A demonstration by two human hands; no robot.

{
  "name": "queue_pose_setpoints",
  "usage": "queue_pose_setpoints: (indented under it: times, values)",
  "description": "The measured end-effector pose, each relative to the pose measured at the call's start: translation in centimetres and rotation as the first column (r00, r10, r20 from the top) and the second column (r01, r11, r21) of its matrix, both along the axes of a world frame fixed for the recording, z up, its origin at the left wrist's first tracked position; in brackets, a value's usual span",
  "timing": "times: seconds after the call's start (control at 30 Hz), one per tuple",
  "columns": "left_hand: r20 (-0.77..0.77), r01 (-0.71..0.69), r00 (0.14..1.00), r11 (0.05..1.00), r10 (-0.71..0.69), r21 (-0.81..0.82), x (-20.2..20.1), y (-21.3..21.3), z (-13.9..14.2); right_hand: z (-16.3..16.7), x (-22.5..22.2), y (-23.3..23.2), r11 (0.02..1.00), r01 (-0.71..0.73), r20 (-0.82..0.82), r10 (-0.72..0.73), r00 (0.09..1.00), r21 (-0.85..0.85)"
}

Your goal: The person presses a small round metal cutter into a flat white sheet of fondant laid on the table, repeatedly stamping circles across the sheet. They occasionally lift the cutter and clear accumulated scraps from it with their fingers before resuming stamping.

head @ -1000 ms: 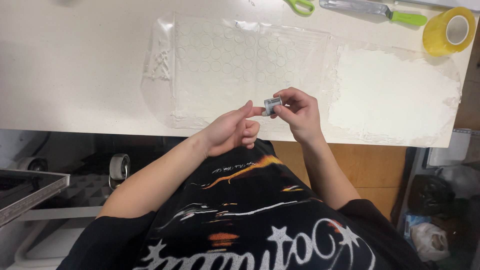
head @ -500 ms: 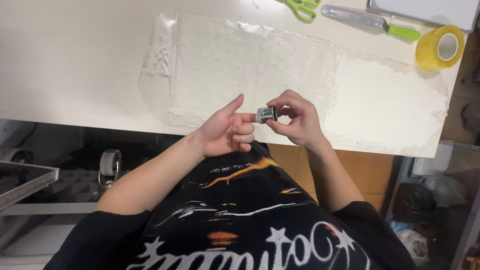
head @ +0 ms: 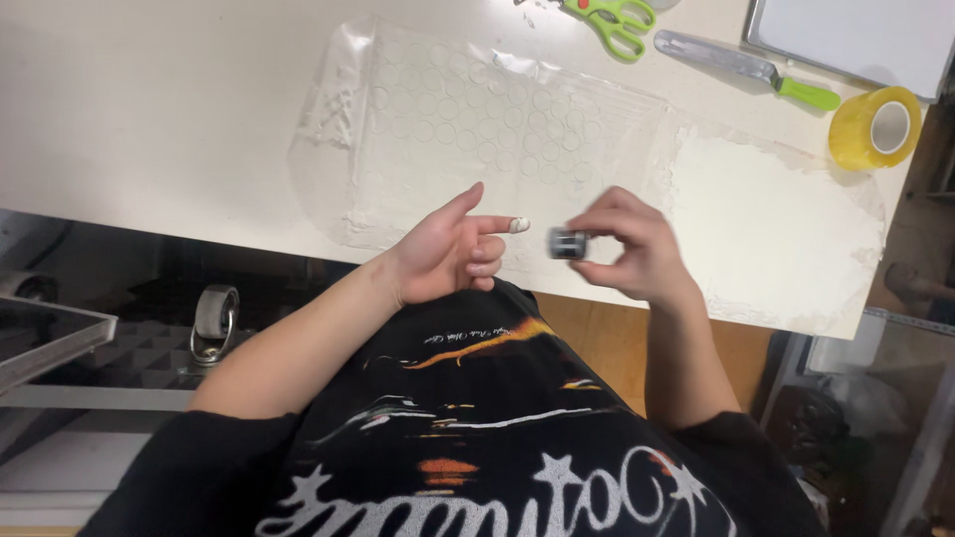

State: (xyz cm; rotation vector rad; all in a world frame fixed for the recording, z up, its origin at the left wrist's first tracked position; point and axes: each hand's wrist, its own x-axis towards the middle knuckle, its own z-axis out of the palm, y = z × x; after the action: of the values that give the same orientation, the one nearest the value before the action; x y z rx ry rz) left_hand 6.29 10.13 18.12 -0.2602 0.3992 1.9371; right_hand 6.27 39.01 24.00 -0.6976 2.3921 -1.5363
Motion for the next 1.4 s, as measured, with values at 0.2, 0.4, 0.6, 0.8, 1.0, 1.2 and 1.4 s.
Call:
queue_pose_setpoints:
  times: [0.2, 0.4, 0.6, 0.8, 1.0, 1.2, 1.4]
  values:
    - [-0.597, -0.294, 0.790, 0.768, -0.139, -0.568, 0.5, -1.0, -2.6, -5.7, 2.0, 3.5, 0.794, 0.519, 0.394, -0.387, 0.834, -0.318]
    - [-0.510, -0.797, -0.106, 0.380, -0.854, -0.470, 0.9, -0.3, -9.0, -11.0, 5.2, 6.1, 0.569, 0.805, 0.595, -0.592, 0.544, -0.171]
    - [-0.411, -0.644, -0.355, 0.539, -0.840, -0.544, 0.5, 3.9, -14.8, -14.1, 10.0, 5.8, 0.464, 0.881, 0.671, -0.623, 0.401, -0.095]
    - [-0.322, -0.631, -0.506, 0.598, -0.800, -0.494, -0.5, 6.7, -17.8, -15.2, 14.2, 3.8, 0.332, 0.943, 0.720, -0.652, 0.238, -0.011]
    - [-0.269, -0.626, -0.552, 0.606, -0.789, -0.490, -0.6, 6.1, -18.2, -15.2, 15.1, 3.2, 0.287, 0.958, 0.741, -0.642, 0.199, -0.009]
    - [-0.317, -0.578, -0.495, 0.580, -0.809, -0.575, -0.2, 4.0, -16.9, -14.4, 12.9, 2.5, 0.311, 0.950, 0.738, -0.634, 0.230, -0.029]
    - [-0.303, -0.681, -0.452, 0.544, -0.839, -0.490, 0.9, 6.1, -17.3, -14.1, 10.8, 3.1, 0.408, 0.910, 0.738, -0.593, 0.322, -0.069]
